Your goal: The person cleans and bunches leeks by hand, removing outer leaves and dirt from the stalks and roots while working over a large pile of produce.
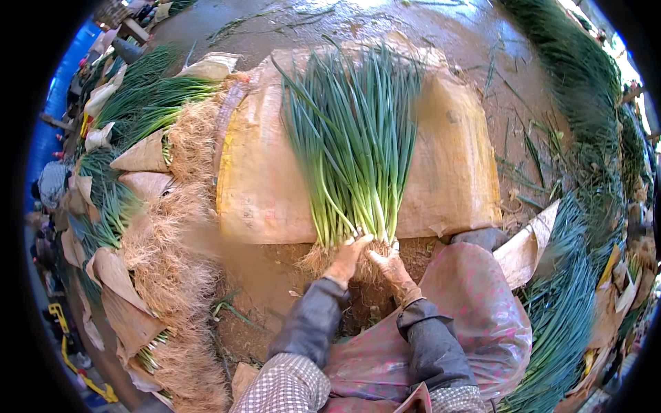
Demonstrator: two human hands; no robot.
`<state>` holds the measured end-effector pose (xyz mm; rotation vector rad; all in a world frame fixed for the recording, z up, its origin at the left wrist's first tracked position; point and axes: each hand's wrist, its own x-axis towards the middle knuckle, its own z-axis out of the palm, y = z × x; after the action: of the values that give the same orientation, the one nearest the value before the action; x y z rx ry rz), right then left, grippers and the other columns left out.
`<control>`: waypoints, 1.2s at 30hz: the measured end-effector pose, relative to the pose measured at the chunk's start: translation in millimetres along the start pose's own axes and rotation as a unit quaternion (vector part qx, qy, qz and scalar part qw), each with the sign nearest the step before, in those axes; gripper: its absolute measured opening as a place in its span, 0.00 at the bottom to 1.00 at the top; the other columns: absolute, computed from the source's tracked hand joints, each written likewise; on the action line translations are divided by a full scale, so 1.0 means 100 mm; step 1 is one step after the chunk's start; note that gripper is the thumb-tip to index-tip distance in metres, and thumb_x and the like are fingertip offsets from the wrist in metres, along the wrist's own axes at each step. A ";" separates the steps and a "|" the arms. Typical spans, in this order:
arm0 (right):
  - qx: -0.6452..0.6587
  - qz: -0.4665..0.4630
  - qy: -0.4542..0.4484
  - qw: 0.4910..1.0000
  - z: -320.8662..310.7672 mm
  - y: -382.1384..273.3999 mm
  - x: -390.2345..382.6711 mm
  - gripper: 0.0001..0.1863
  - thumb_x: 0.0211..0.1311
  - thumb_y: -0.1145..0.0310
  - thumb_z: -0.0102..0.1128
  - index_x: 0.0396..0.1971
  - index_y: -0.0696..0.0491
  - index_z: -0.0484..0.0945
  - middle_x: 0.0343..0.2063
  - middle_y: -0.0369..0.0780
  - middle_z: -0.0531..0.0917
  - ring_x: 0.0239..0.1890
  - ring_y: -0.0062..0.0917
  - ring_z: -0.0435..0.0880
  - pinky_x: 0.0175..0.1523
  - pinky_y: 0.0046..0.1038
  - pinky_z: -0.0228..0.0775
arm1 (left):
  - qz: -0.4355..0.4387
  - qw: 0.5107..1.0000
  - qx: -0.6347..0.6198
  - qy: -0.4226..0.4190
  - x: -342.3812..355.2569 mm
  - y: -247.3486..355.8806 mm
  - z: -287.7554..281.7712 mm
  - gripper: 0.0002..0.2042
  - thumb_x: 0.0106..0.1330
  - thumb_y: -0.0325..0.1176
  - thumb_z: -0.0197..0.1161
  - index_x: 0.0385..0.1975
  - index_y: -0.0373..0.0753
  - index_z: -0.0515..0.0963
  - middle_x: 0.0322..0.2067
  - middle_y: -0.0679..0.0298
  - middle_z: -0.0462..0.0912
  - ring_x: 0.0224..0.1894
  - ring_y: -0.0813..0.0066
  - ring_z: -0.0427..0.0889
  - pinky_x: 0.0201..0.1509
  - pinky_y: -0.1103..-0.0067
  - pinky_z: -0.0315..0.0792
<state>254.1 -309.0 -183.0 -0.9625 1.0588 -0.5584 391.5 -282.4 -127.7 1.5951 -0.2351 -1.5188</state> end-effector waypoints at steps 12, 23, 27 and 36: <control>-0.320 0.019 0.067 0.945 -0.11 0.09 -0.07 0.58 0.47 0.59 0.71 0.69 0.55 0.36 0.64 0.54 0.58 0.60 0.42 0.68 0.59 0.33 0.66 | 0.045 0.952 0.200 0.227 0.77 0.21 -0.11 0.41 0.64 0.62 0.49 0.57 0.21 0.61 0.52 0.40 0.72 0.56 0.48 0.72 0.58 0.69 0.68; -0.270 0.047 -0.026 0.961 -0.48 -0.33 -0.30 0.46 0.51 0.64 0.67 0.67 0.59 0.50 0.54 0.46 0.75 0.55 0.28 0.74 0.57 0.28 0.65 | 0.197 0.971 0.037 0.129 0.62 -0.32 -0.07 0.35 0.60 0.44 0.66 0.61 0.29 0.61 0.56 0.48 0.70 0.58 0.58 0.70 0.62 0.72 0.63; -0.215 0.105 -0.097 0.966 -0.86 -0.46 -0.25 0.31 0.53 0.61 0.64 0.58 0.55 0.71 0.50 0.46 0.79 0.52 0.28 0.78 0.57 0.26 0.66 | 0.195 0.909 0.164 0.331 0.45 -0.20 -0.06 0.38 0.57 0.33 0.67 0.65 0.35 0.53 0.61 0.45 0.61 0.64 0.54 0.62 0.68 0.68 0.56; -0.578 0.031 0.073 0.812 -0.21 -0.67 -0.29 0.17 0.51 0.49 0.64 0.35 0.44 0.84 0.31 0.44 0.83 0.35 0.39 0.83 0.41 0.39 0.75 | 0.364 0.791 0.489 0.050 0.16 -0.12 0.06 0.19 0.58 0.35 0.63 0.51 0.53 0.77 0.31 0.64 0.81 0.25 0.69 0.78 0.30 0.75 0.74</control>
<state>226.3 -327.7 -114.7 -1.9492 1.5916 0.1642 384.7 -289.2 -146.2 1.9551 -1.5847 -0.6587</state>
